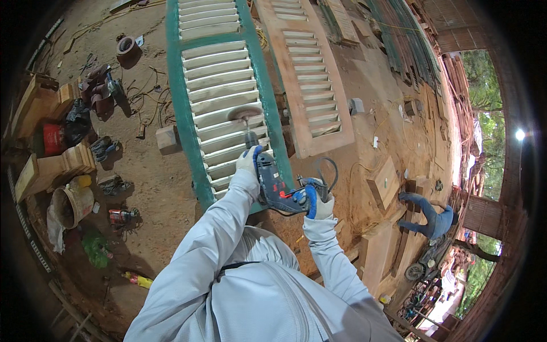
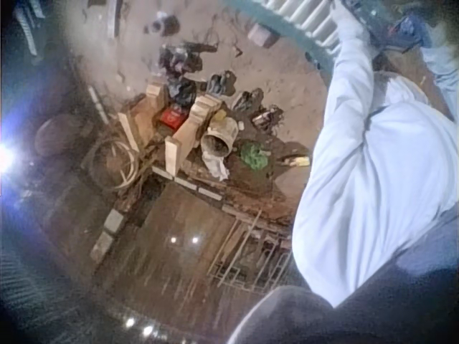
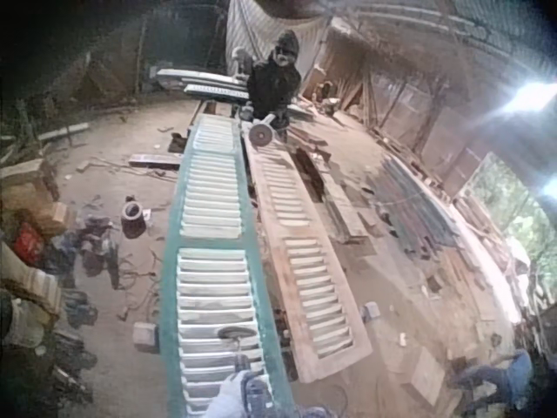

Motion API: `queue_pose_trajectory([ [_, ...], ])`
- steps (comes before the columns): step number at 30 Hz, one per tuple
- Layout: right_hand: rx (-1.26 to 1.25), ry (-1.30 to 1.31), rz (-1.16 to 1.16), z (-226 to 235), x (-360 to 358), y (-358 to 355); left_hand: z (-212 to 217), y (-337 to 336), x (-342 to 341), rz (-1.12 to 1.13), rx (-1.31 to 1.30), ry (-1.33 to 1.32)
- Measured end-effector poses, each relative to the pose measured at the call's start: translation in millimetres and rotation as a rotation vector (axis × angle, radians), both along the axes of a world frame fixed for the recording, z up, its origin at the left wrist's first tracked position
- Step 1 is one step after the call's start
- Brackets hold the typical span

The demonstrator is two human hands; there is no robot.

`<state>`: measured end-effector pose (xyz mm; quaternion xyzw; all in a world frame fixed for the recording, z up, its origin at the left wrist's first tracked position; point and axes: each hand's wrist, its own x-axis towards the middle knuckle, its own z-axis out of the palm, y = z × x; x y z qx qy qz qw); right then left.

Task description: The person uses a handheld electric sander to smooth the surface of a green wooden shutter with horizontal slats. They move the sander back and forth along the slats and frame, working methodically across the piece.

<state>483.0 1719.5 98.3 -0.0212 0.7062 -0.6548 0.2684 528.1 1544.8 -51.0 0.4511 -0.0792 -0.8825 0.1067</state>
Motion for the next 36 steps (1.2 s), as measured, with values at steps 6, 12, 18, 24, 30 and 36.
queue_pose_trajectory([
  [6, -0.044, 0.108, -0.072, 1.9, 7.5, -3.5, 31.5, -16.4, -29.4, -0.027, -0.04, 0.014],
  [12, -0.067, 0.012, -0.062, 12.3, 20.0, -19.3, 15.3, -28.3, -9.8, -0.012, -0.056, 0.033],
  [18, -0.028, 0.077, -0.008, 30.2, 14.6, -19.5, 22.7, -14.3, -7.0, 0.063, -0.039, 0.068],
  [24, 0.104, 0.016, 0.107, 30.6, -7.8, -13.4, 5.9, 4.5, -18.3, 0.036, 0.087, -0.007],
  [30, 0.156, 0.035, 0.129, 35.3, -10.5, -21.7, -1.4, 13.6, -28.7, 0.052, 0.136, 0.024],
  [36, 0.172, 0.038, 0.178, 35.7, -12.0, -16.5, -51.7, 23.8, -45.9, 0.108, 0.233, 0.179],
])
